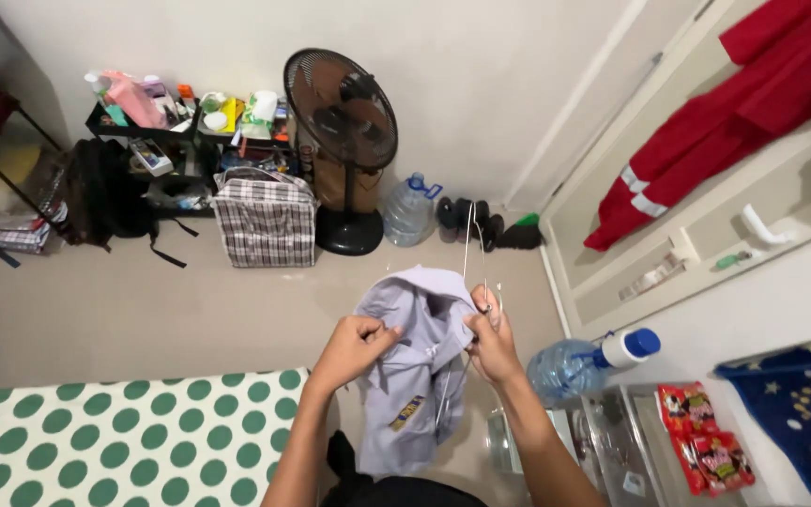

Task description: Organize and hang clothes in a closet.

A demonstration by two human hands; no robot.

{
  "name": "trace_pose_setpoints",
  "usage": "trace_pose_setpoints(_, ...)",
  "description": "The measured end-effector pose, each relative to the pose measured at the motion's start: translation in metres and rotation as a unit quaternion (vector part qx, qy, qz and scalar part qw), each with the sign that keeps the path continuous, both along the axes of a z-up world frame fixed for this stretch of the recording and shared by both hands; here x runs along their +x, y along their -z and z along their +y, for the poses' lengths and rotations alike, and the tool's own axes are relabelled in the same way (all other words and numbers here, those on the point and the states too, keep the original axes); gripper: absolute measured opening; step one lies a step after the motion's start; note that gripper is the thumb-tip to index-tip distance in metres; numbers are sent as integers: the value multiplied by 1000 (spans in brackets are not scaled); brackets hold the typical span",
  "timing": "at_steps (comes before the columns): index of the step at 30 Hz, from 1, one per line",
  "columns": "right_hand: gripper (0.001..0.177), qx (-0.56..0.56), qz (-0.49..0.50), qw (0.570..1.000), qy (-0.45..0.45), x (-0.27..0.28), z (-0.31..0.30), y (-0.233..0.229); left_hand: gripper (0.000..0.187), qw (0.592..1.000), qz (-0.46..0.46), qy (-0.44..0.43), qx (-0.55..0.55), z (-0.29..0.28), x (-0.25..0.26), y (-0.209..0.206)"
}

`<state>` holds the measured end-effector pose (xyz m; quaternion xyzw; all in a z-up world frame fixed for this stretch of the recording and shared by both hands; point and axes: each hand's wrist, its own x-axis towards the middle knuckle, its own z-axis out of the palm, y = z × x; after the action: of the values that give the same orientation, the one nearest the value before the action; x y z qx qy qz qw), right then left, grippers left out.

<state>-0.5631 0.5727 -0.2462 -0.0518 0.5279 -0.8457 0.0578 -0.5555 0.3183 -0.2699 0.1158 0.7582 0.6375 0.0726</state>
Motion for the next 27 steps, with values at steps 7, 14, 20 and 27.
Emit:
trace_pose_setpoints(7, 25, 24, 46, 999, -13, -47, -41, 18, 47, 938, 81, -243, -232, -24, -57, 6)
trace_pose_setpoints(14, 24, 264, 68, 962, 27, -90, -74, 25, 60, 902, 28, -431, -5, -49, -132, 133)
trace_pose_setpoints(20, 28, 368, 180, 911, 37, -138, -71, 36, 29, 923, -31, -325, 203, -64, -166, 107)
trace_pose_setpoints(27, 27, 316, -35, 946, -67, -180, -82, 66, 31, 905, -8, -298, 304, -70, -204, 39)
